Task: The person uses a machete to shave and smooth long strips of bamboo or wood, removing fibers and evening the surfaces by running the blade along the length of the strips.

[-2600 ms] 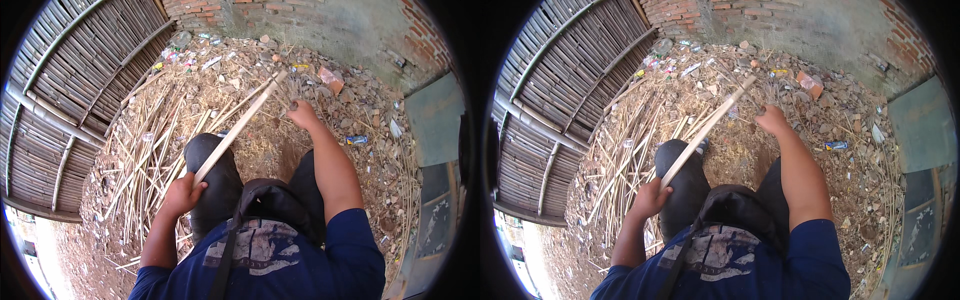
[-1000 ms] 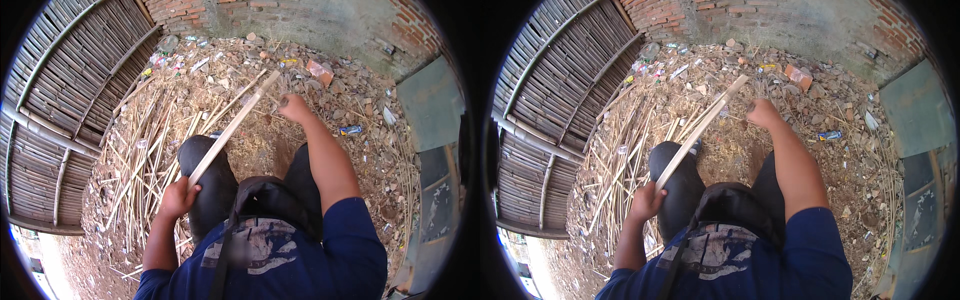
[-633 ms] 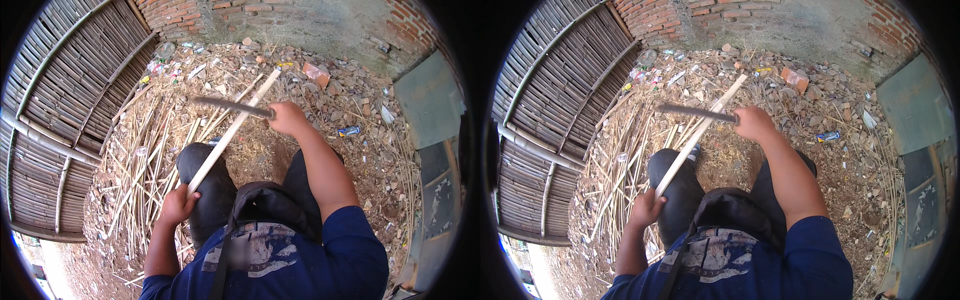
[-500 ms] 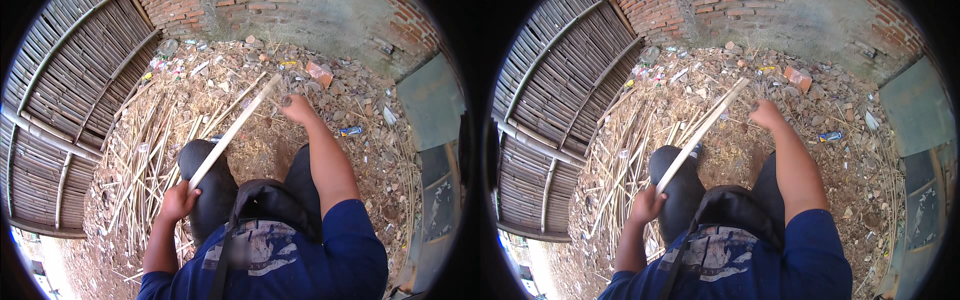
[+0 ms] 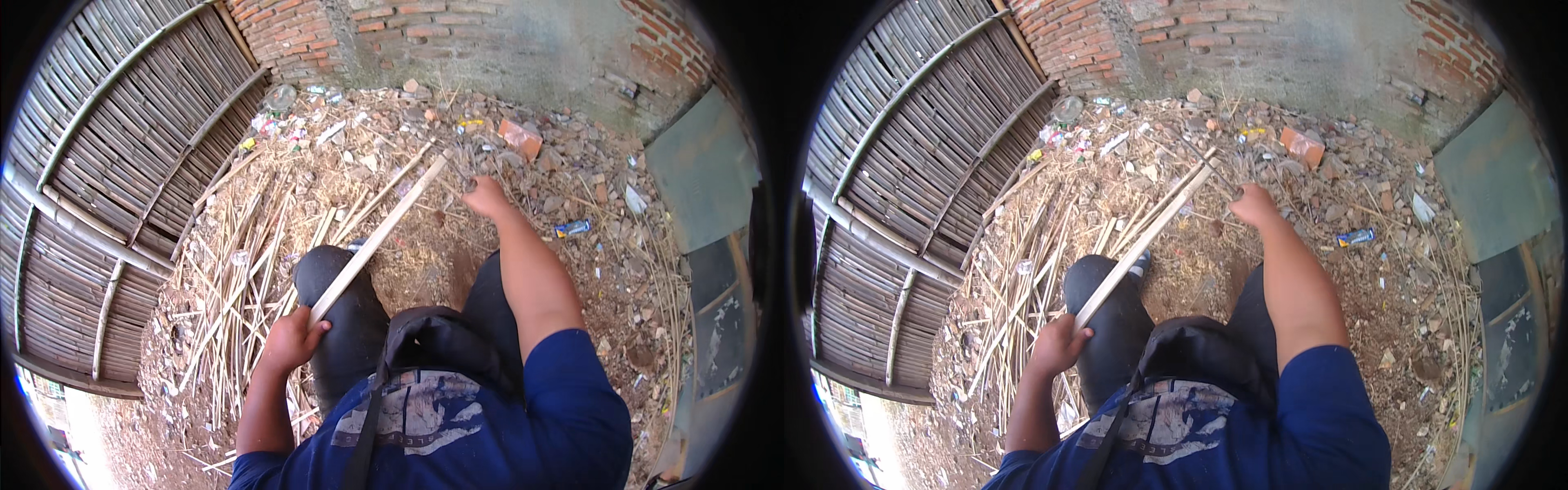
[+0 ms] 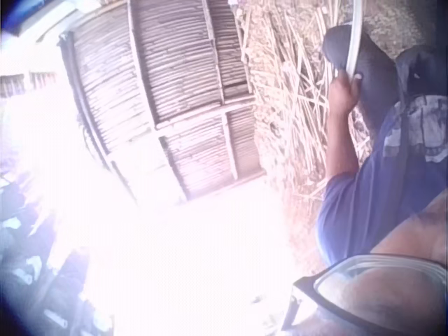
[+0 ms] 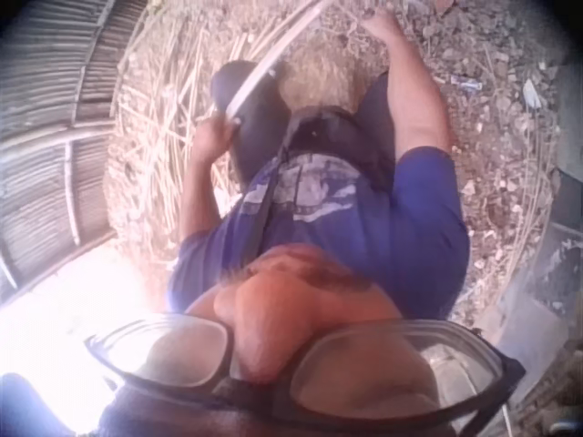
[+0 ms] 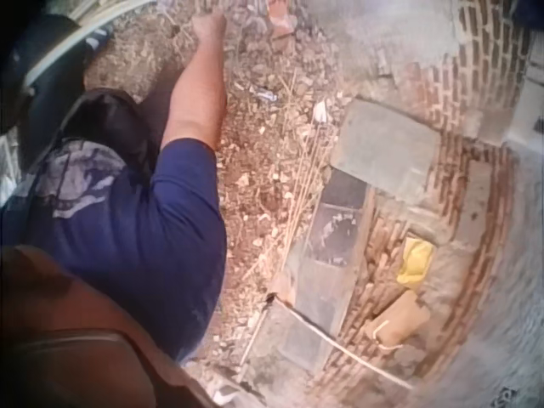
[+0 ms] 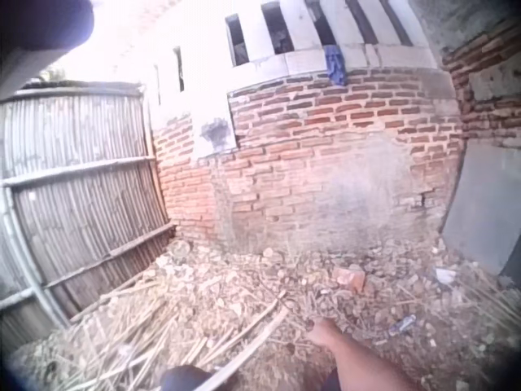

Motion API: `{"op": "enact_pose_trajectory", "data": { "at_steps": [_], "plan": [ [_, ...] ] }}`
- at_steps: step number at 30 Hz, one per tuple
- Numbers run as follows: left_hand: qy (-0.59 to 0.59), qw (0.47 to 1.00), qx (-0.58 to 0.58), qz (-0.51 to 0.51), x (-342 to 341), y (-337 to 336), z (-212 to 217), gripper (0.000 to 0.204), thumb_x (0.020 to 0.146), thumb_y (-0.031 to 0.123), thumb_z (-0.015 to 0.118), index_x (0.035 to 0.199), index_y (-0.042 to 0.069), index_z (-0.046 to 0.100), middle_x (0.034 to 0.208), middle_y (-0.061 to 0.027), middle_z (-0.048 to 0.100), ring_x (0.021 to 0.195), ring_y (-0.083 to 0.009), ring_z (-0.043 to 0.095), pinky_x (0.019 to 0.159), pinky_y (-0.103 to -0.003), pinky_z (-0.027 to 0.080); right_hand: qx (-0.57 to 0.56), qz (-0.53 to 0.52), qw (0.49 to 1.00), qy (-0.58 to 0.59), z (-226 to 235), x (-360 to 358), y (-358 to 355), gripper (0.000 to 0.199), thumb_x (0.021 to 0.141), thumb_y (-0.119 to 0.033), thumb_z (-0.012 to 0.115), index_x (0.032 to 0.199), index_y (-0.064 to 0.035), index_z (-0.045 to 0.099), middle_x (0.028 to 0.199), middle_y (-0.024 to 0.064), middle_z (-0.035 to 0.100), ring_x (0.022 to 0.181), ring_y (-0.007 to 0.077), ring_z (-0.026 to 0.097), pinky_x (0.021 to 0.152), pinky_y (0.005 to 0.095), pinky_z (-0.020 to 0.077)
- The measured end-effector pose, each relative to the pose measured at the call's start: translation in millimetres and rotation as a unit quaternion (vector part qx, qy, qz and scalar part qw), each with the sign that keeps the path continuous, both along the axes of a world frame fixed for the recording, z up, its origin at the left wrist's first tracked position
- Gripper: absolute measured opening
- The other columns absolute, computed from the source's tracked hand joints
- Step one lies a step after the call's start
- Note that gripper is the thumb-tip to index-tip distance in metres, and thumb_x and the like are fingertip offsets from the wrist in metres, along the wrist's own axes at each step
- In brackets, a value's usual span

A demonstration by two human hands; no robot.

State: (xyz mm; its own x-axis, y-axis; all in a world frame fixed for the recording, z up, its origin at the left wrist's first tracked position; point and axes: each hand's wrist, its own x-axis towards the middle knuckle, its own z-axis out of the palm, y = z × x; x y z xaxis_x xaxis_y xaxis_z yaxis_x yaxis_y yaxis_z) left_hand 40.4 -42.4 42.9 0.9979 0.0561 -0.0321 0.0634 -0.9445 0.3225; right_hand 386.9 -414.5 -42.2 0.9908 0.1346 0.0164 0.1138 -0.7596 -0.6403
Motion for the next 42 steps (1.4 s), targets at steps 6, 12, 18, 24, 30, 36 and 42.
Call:
{"op": "enact_pose_trajectory", "data": {
  "at_steps": [6,12,18,24,30,36,42],
  "plan": [
    [0.001,1.000,-0.023,0.017,-2.3,3.6,-2.9,0.040,0.092,0.037,0.071,0.087,0.002,0.054,0.074,-0.0251,0.063,0.075,-0.0483,0.064,0.066,-0.054,0.048,0.068,0.015,0.998,-0.001,27.8,-31.7,24.0,0.044,0.078,-0.028,0.074,0.113,-0.0009,0.070,0.095,0.0197,0.073,0.083,0.0358,0.070,0.079,0.0436,0.0548],
    [-0.017,0.999,-0.023,0.020,-9.1,5.3,-4.3,0.042,0.093,0.038,0.071,0.086,0.002,0.052,0.069,-0.0259,0.062,0.070,-0.0501,0.063,0.062,-0.055,0.048,-0.020,0.127,0.990,-0.053,51.5,-42.0,45.0,0.043,0.078,-0.020,0.074,0.116,-0.0006,0.071,0.095,0.0186,0.073,0.083,0.0302,0.072,0.078,0.0426,0.0558],
    [0.005,1.000,0.003,0.013,0.4,0.8,9.6,0.044,0.093,0.042,0.071,0.088,0.001,0.054,0.075,-0.0281,0.064,0.076,-0.0501,0.064,0.068,-0.056,0.049,0.016,0.022,0.999,-0.021,14.6,-8.4,1.2,0.037,0.076,-0.020,0.071,0.108,-0.0019,0.072,0.098,0.0215,0.073,0.093,0.0369,0.071,0.082,0.0419,0.0557],
    [0.003,0.999,-0.023,0.033,-7.5,6.0,1.3,0.044,0.092,0.041,0.072,0.086,0.001,0.054,0.071,-0.0255,0.063,0.074,-0.0486,0.064,0.065,-0.054,0.048,-0.012,0.108,0.994,-0.003,56.8,-52.7,36.3,0.023,0.078,-0.021,0.071,0.097,-0.0074,0.073,0.087,0.0163,0.071,0.083,0.0326,0.070,0.077,0.0448,0.0550],
    [0.003,0.999,-0.051,0.004,-6.2,14.3,1.8,0.046,0.091,0.043,0.073,0.083,0.002,0.054,0.069,-0.0247,0.062,0.072,-0.0485,0.063,0.063,-0.054,0.048,-0.023,0.082,0.996,0.006,42.0,-34.9,13.3,0.023,0.077,-0.022,0.071,0.096,-0.0084,0.074,0.088,0.0167,0.072,0.084,0.0345,0.070,0.076,0.0460,0.0547],
    [0.001,0.999,-0.039,0.013,-8.2,19.6,5.3,0.047,0.090,0.043,0.074,0.081,0.002,0.054,0.068,-0.0237,0.061,0.069,-0.0473,0.062,0.062,-0.053,0.047,-0.003,0.061,0.997,-0.038,45.0,-40.7,24.1,0.030,0.077,-0.020,0.070,0.104,-0.0081,0.074,0.089,0.0170,0.072,0.086,0.0349,0.070,0.076,0.0442,0.0553],
    [0.049,0.996,-0.065,0.043,-42.1,31.4,14.7,0.045,0.090,0.040,0.076,0.078,0.001,0.055,0.062,-0.0211,0.058,0.059,-0.0431,0.059,0.057,-0.049,0.046,-0.113,0.220,0.966,-0.077,62.5,-63.1,34.9,0.024,0.072,-0.017,0.071,0.096,-0.0147,0.075,0.084,0.0137,0.071,0.083,0.0338,0.070,0.074,0.0464,0.0554]
  ]
}}
